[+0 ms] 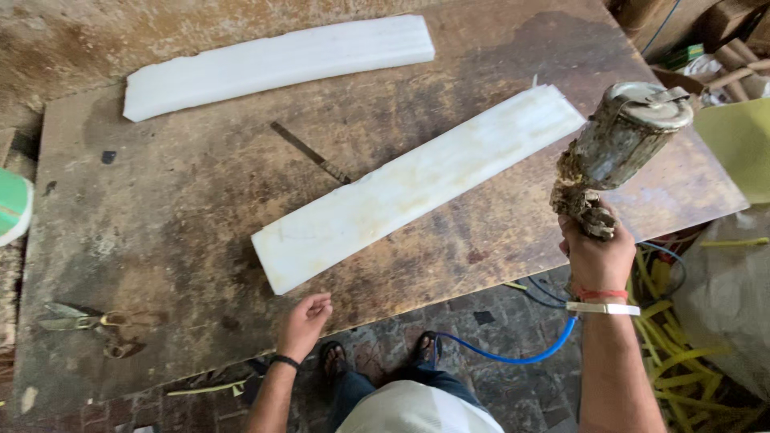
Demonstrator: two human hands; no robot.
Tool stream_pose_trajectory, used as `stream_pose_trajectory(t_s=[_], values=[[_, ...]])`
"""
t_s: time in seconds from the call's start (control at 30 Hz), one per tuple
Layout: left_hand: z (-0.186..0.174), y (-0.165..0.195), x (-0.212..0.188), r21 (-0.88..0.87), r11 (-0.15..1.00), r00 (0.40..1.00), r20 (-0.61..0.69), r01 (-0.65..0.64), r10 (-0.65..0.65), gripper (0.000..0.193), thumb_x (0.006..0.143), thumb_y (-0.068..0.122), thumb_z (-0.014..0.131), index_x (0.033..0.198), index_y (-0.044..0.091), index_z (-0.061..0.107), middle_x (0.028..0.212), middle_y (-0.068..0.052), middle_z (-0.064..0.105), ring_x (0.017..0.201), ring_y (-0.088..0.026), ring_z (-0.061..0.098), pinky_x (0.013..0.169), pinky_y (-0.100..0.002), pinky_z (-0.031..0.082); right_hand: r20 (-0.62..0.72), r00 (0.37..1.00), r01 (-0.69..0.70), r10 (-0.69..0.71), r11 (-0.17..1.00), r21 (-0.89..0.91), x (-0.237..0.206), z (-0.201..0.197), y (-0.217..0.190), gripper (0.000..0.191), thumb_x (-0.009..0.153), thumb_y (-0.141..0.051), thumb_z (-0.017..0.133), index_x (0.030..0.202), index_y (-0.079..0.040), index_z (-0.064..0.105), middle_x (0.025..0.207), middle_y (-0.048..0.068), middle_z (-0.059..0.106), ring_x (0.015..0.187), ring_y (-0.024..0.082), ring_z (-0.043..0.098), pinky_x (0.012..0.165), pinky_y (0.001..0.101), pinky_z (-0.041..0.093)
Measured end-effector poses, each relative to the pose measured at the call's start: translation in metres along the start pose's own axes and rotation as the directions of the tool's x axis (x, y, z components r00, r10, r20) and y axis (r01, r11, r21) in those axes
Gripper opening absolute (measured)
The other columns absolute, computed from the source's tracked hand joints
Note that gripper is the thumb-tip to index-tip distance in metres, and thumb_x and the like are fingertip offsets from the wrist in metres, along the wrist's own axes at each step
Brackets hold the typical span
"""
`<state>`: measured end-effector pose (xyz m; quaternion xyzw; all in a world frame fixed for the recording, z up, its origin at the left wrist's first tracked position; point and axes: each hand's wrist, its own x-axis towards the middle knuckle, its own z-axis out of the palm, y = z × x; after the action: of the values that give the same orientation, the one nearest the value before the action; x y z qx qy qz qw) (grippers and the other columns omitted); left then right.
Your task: The person holds a spray gun, wipes its nozzle with a cloth, and adjusts the blue air hose on the floor. They open the gun's cup, refill it with liquid from a large drum, then spray yellow foam onto the seat of a wooden bench frame.
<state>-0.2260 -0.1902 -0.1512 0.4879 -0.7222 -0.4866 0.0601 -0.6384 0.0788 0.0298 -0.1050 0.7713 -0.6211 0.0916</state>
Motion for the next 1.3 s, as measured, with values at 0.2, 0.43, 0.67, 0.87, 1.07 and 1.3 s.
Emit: stream_pose_trajectory(t_s=[0.2,0.43,0.67,0.87,1.07,1.3], values=[[0.004,0.002,-0.013,0.022,1.000,1.000,-0.021,-0.004,0.005,0.036,0.094,0.029,0.070,0.127,0.018,0.071,0.121,-0.004,0.076,0.113,-0.018,0.072,0.097,-0.037,0.061,0.022,0.998,0.064,-0.066,0.994,0.084,0.035,-0.023,0.004,0.024,0.095,-0.002,0.075,0.118,-0.001,0.069,0.086,0.001,0.067,0.064,0.010,0.060,0.055,0.0264,0.048],[0.000,0.033,-0.006,0.085,0.995,0.997,-0.049,0.057,-0.053,0.035,0.094,0.029,0.069,0.128,0.020,0.070,0.121,-0.002,0.076,0.112,-0.016,0.072,0.097,-0.036,0.061,-0.049,0.995,0.092,-0.087,0.991,0.100,0.060,-0.023,0.009,0.021,0.097,-0.006,0.077,0.116,0.001,0.069,0.087,0.002,0.068,0.064,0.011,0.059,0.055,0.0267,0.047],[0.003,0.057,0.003,0.129,0.991,1.000,-0.016,0.014,-0.012,0.035,0.093,0.028,0.071,0.127,0.020,0.071,0.120,-0.001,0.077,0.110,-0.015,0.072,0.097,-0.035,0.060,-0.123,0.991,0.055,-0.049,0.998,0.042,0.066,-0.040,0.008,0.030,0.094,-0.007,0.079,0.123,-0.003,0.070,0.090,0.001,0.071,0.064,0.008,0.061,0.053,0.0258,0.048],[0.004,0.065,0.006,0.143,0.989,0.999,0.012,0.048,-0.050,0.035,0.093,0.028,0.070,0.127,0.021,0.071,0.121,0.000,0.076,0.112,-0.015,0.070,0.097,-0.037,0.060,-0.082,0.992,0.098,-0.095,0.995,0.030,0.073,-0.047,0.009,0.022,0.097,-0.005,0.078,0.115,0.003,0.070,0.088,0.004,0.069,0.064,0.011,0.062,0.054,0.0279,0.049],[-0.001,0.068,0.009,0.137,0.990,0.999,0.017,0.033,-0.035,0.035,0.093,0.027,0.070,0.127,0.020,0.071,0.119,-0.001,0.076,0.111,-0.016,0.071,0.097,-0.036,0.060,-0.112,0.984,0.147,-0.135,0.984,0.102,0.081,-0.050,0.014,0.023,0.097,-0.004,0.077,0.118,0.001,0.069,0.089,0.001,0.069,0.064,0.009,0.061,0.054,0.0267,0.049],[-0.002,0.079,0.016,0.144,0.989,0.999,0.044,-0.026,0.020,0.035,0.093,0.026,0.071,0.126,0.018,0.071,0.118,-0.002,0.076,0.110,-0.017,0.071,0.096,-0.035,0.060,-0.063,0.998,0.025,-0.021,0.998,0.066,0.056,-0.052,0.020,0.021,0.093,-0.004,0.077,0.114,-0.003,0.071,0.084,0.000,0.068,0.061,0.010,0.059,0.050,0.0278,0.046]])
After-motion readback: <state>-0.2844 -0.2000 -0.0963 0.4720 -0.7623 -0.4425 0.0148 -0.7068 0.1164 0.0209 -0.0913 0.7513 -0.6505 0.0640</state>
